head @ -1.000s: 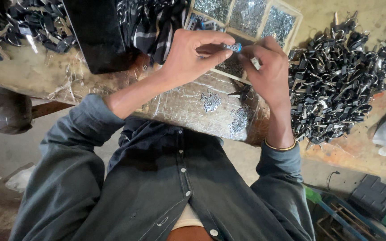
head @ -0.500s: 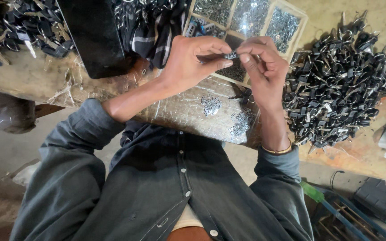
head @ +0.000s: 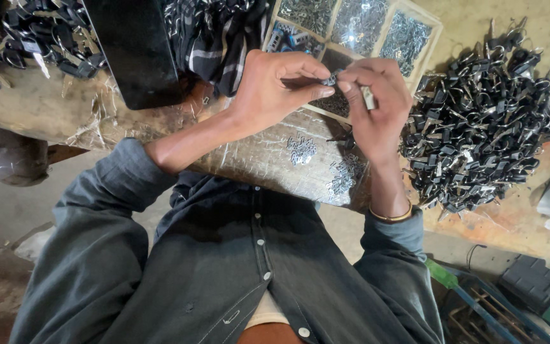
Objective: The person sits at a workbench and assembles small metal components by hand, repeatedly picking parts from a compartment box and piles on the table, fitting them together, and setting finished pieces aside. The person works through the parts one at a time throughout the clip.
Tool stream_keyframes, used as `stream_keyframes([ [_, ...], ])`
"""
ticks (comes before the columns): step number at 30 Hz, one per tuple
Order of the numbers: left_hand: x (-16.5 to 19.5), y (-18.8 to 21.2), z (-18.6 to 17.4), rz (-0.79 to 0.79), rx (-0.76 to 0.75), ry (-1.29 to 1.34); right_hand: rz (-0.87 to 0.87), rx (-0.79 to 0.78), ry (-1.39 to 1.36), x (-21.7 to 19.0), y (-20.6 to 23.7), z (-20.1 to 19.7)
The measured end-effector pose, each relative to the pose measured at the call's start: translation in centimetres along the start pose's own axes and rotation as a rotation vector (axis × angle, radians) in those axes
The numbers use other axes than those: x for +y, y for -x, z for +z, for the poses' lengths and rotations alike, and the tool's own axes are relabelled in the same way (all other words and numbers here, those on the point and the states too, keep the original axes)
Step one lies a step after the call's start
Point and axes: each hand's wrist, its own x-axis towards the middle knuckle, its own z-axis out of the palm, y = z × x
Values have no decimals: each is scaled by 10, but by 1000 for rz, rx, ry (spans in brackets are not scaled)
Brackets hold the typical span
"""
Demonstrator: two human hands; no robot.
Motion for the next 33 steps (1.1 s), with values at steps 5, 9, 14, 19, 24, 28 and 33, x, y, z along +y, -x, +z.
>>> stream_keyframes([
  [5,0,-1,0,16,-5,10,185,-28,-430,9,3,3],
  [9,0,-1,0,11,-3,4,167,-38,-408,11,4,4],
  [14,-1,-2,1,19,-8,17,69,-20,-217,6,3,3],
  [19,-2,-2,2,15,-7,42,6,-21,-40,7,-3,-6],
  [24,-3,-2,1,25,-9,33,163,-34,-342,7,1,-1],
  [28,-2,-1,1,34,-19,61,183,-37,-400,6,4,4],
  [33,-1,-1,1,25,-16,41,131,-24,-309,2,4,4],
])
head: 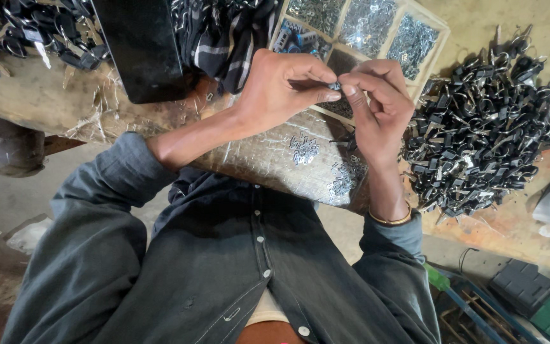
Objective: The person sits at a workbench and assembles small metal components by hand, repeatedly picking parts from a compartment box and piles on the table, fitting them together, and setting finished pieces aside. The person works through the parts one at a time throughout the clip.
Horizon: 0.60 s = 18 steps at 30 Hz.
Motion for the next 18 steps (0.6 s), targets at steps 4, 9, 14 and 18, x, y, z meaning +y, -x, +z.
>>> stream_keyframes([
  [4,0,0,0,-6,3,10,62,12,-78,-5,-1,2],
  [9,-1,1,1,-6,16,-23,-260,-11,378,-14,-4,-1],
  [14,-3,2,1,-13,11,-2,-250,-5,404,-18,-5,-2],
  [18,-5,1,0,20,11,-21,-203,0,376,-18,-6,-3],
])
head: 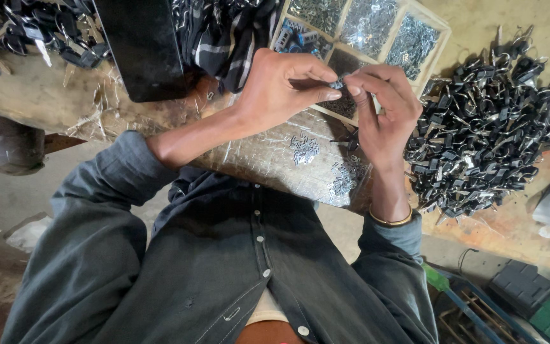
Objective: The person sits at a workbench and assembles small metal components by hand, repeatedly picking parts from a compartment box and piles on the table, fitting them together, and setting finished pieces aside. The person works through the parts one at a time throughout the clip.
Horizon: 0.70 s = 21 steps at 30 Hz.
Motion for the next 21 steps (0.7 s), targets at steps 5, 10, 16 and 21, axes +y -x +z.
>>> stream_keyframes([
  [5,-2,0,2,12,2,-55,-61,-2,100,0,1,0],
  [10,-3,1,2,0,7,-106,-118,-20,63,10,6,-1],
  [16,-4,1,3,-3,3,-25,267,118,-305,34,8,-7],
  [21,-2,1,2,10,1,0,295,-11,-687,33,12,4],
])
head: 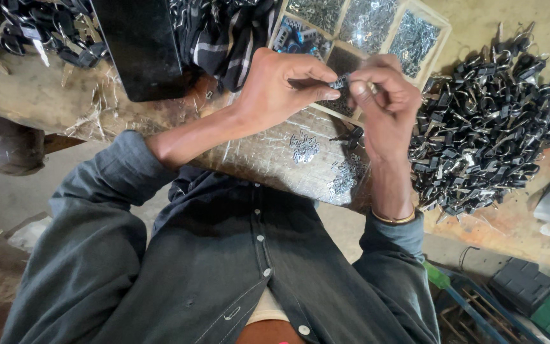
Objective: The person sits at a workbench and assembles small metal components by hand, repeatedly picking parts from a compartment box and piles on the table, fitting them together, and setting finished pieces aside. The person works through the parts one at a time throughout the clip.
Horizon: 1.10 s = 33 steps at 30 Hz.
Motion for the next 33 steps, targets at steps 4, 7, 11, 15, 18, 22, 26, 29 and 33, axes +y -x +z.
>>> stream_keyframes([
  [4,2,0,0,-25,0,-1,101,-6,-109,-4,3,8],
  [7,2,0,-1,-2,-16,-10,119,2,-116,-6,3,12],
  [11,2,0,-1,20,-17,-32,83,9,-54,-5,3,14],
  [15,0,2,0,10,-6,-29,-22,-5,162,-9,4,14],
  [18,0,2,0,-13,-11,-51,-123,-43,323,-15,5,11],
  [22,2,2,1,-4,-9,-44,-183,-59,403,-16,4,5],
  [26,5,-1,-2,33,-9,-78,5,137,253,-9,0,3],
  [29,7,-2,-2,35,-3,-121,0,40,112,-7,3,3],
  [33,6,1,-2,38,13,-17,30,8,102,-8,5,6],
])
